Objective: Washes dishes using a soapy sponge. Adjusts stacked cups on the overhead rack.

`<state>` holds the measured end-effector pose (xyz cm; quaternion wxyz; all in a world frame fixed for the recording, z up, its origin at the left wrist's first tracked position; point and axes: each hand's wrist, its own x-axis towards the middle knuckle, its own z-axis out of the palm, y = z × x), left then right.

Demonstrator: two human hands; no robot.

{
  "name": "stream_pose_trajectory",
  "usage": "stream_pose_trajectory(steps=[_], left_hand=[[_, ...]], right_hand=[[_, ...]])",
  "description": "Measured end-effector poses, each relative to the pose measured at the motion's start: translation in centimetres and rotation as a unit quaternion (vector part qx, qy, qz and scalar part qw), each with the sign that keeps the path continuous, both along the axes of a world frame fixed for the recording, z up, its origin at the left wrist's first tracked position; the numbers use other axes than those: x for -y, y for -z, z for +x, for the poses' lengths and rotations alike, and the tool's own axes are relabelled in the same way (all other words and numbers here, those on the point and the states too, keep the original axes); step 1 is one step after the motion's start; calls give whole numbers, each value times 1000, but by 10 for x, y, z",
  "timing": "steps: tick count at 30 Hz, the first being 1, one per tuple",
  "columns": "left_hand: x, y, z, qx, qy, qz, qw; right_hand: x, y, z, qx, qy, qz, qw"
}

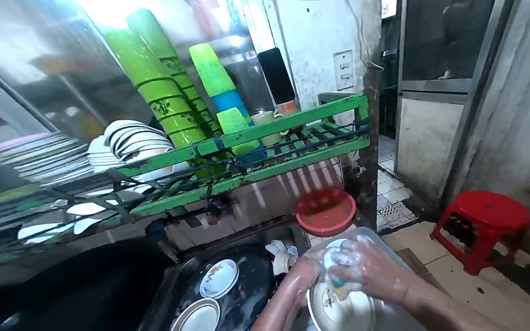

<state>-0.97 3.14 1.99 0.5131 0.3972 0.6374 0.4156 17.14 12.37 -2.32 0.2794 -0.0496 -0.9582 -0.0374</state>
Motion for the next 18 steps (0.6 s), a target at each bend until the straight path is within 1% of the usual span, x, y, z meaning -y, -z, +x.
stream_pose_trajectory(steps=[2, 4, 5, 7, 8, 9, 10, 11, 12, 14, 15, 16, 17, 18], left_hand=[[-4, 0, -4, 3, -71, 70, 995], [-8, 1, -4, 15, -162, 129, 978], [-10, 3, -2, 13, -189, 145, 971], [-10, 15, 9, -5, -223, 167, 960], [-9, 22, 15, -2, -239, 181, 954], [-7, 28, 22, 11, -256, 196, 947], [-5, 34, 27, 33, -273, 208, 939], [-4, 38, 27, 60, -291, 213, 931], [-2, 42, 23, 87, -303, 213, 925], [3, 52, 2, 128, -334, 211, 910], [7, 61, -14, 145, -357, 213, 898], [12, 70, -31, 161, -391, 215, 880], [17, 79, -49, 184, -436, 214, 855], [23, 89, -66, 210, -488, 202, 823]], right_hand=[[-2, 6, 7, 32, 39, -52, 997], [12, 5, 7, 100, 76, -156, 980], [23, 3, 0, 126, 97, -212, 964], [45, -6, -19, 156, 158, -347, 911], [52, -10, -30, 146, 194, -419, 875], [57, -13, -41, 113, 222, -488, 836], [60, -13, -48, 70, 231, -534, 810], [62, -12, -52, 57, 227, -544, 806], [62, -10, -53, 81, 210, -525, 821], [60, -6, -44, 153, 133, -413, 888], [60, -4, -35, 153, 85, -346, 922], [60, -1, -25, 137, 53, -306, 941], [61, -2, -15, 143, 47, -311, 938], [63, -4, -5, 168, 65, -339, 923]])
